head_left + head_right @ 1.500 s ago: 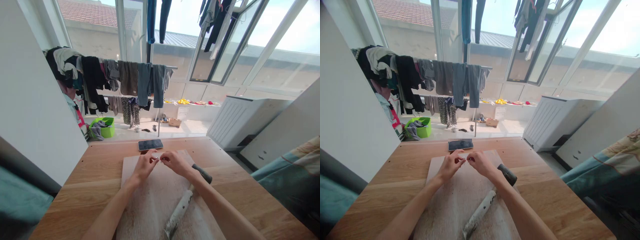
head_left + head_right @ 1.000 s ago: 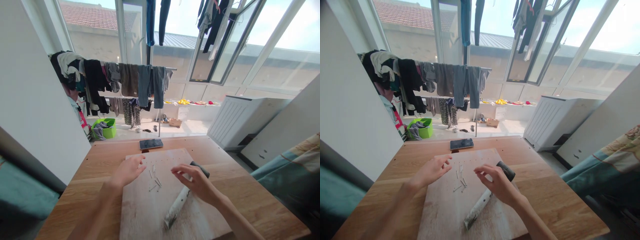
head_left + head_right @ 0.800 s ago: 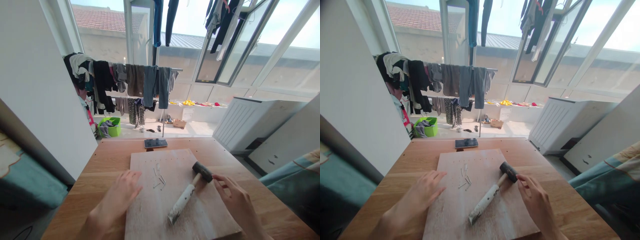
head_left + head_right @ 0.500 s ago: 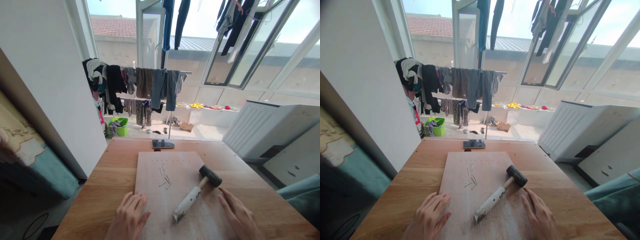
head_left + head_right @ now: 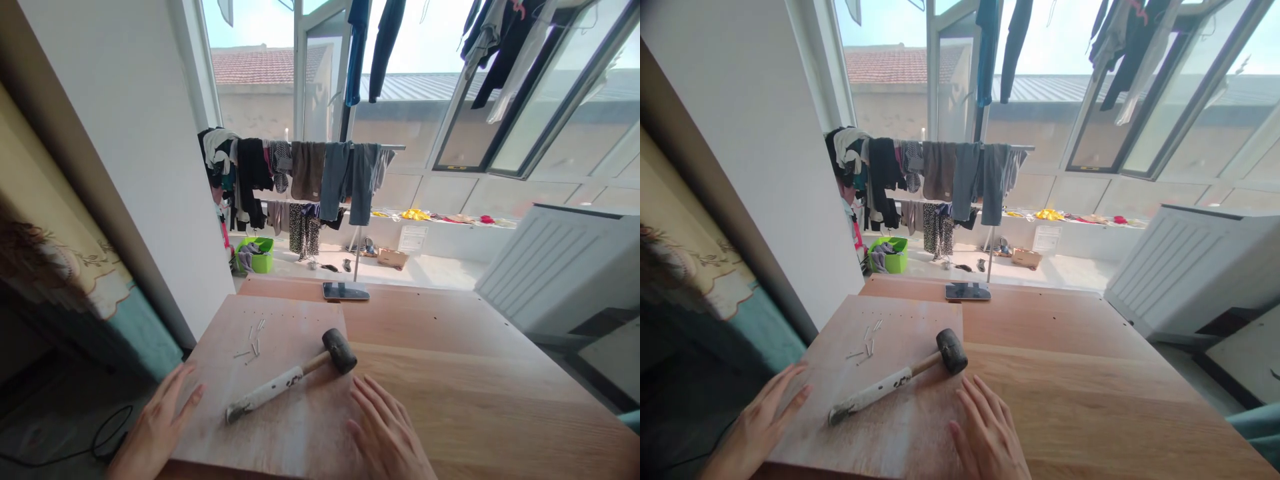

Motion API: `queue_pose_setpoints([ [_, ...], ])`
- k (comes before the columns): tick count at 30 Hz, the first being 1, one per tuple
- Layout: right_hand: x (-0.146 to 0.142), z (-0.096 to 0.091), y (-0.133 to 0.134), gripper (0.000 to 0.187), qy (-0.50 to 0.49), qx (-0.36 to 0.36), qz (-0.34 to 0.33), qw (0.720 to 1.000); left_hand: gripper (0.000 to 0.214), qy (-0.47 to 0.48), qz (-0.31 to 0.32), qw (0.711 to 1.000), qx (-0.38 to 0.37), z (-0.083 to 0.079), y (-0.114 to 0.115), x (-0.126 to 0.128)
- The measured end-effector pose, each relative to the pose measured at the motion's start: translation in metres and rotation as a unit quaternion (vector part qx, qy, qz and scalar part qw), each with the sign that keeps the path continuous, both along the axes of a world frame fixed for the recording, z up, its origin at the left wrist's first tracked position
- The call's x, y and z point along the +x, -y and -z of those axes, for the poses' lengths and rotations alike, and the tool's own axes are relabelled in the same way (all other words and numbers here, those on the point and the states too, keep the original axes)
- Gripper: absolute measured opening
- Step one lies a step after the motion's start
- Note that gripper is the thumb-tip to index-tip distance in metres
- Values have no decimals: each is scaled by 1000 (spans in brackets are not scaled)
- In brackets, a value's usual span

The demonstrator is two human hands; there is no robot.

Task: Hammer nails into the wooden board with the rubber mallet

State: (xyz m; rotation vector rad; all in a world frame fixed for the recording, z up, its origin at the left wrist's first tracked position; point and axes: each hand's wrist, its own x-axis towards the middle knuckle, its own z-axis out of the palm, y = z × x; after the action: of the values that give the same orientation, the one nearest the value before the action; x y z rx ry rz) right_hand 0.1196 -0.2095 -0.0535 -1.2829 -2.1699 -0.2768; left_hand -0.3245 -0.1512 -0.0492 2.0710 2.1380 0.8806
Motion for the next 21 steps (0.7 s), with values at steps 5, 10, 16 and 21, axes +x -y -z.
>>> queue_pose_setpoints([
  [5,-17,-9,-1,40,40,10,-69,997,42,77,-87,992,-45,-16,-1,-5],
  [10,0,-12,4,32,36,22,-23,999,34,93,-70,992,-58,-27,8,23],
  [16,62,-6,26,24,41,24,72,996,25,91,24,996,-8,-8,28,80],
  [21,128,11,56,36,39,-6,174,984,24,116,157,976,-96,-9,29,115],
])
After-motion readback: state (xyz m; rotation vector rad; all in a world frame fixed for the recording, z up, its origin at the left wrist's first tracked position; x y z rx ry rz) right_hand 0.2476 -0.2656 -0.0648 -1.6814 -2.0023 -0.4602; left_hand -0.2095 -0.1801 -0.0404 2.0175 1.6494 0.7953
